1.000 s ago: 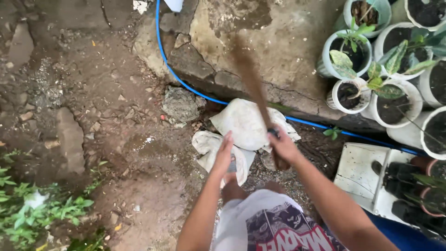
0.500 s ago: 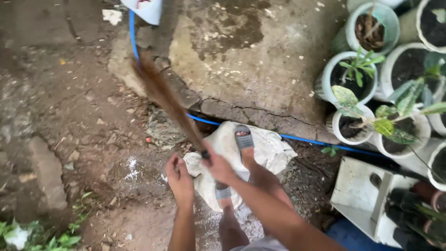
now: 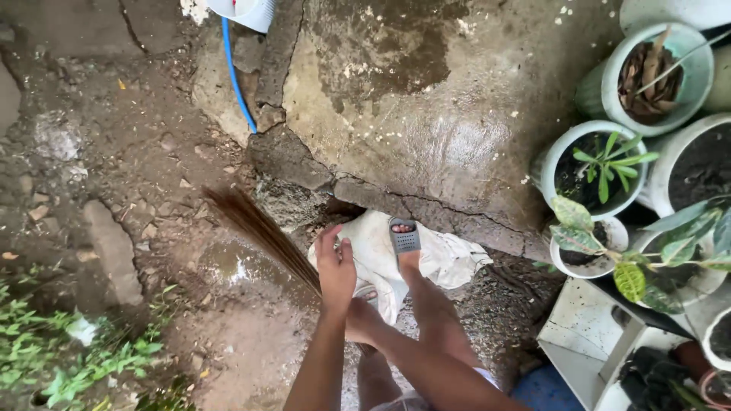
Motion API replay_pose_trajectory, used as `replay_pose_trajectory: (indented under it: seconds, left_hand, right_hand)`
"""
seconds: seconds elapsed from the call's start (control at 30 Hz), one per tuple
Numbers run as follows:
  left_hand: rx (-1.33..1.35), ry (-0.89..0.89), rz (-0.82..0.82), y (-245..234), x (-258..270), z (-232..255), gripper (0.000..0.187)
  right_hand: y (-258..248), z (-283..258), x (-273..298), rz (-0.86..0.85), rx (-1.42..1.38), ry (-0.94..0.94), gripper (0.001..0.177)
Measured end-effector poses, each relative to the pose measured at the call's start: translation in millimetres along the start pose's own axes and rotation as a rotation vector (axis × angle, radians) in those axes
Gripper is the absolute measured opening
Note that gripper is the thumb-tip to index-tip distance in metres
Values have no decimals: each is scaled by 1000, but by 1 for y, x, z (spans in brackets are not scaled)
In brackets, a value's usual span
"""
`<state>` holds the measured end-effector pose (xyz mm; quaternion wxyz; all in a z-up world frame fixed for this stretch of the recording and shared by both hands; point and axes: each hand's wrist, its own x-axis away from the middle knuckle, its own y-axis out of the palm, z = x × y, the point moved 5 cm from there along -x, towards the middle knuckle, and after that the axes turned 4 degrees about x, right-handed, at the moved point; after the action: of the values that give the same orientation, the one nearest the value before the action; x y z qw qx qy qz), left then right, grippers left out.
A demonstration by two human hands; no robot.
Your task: Tidying up and cleaning an outdoor utility space, including moving toys and sweeping debris.
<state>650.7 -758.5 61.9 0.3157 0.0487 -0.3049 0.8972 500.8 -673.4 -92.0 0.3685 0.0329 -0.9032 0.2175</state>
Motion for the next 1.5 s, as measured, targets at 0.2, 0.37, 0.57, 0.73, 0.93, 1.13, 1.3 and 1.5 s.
replay_pose_trajectory:
  seconds: [0.2, 0.37, 0.57, 0.73, 0.93, 1.13, 1.3, 1.5]
  left_hand:
    - [96, -9, -64, 15, -13, 63, 29]
    - [37, 73, -76, 49, -19, 73, 27]
    - [256, 16, -228, 54, -34, 151, 30]
    - [153, 68, -258, 65, -57, 115, 30]
    - [158, -1, -297, 98, -80, 114, 30]
    - [230, -27, -373, 104, -94, 139, 31]
    - [244, -63, -340, 113, -105, 107, 29]
    - [204, -91, -364, 109, -110, 123, 31]
  right_hand:
    - [-197, -37, 74, 213, -594, 492, 55]
    - [-113, -32, 62, -432, -651, 178, 39]
    - [-277, 93, 73, 903, -520, 171, 64]
    - [-311, 148, 29, 732, -578, 385, 74]
    - [-249, 27, 53, 168, -449, 57, 72]
    - [-329, 180, 40, 810, -444, 586, 69]
    - [-316, 173, -12, 427, -133, 581, 69]
    - [-345, 56, 48, 283, -72, 243, 82]
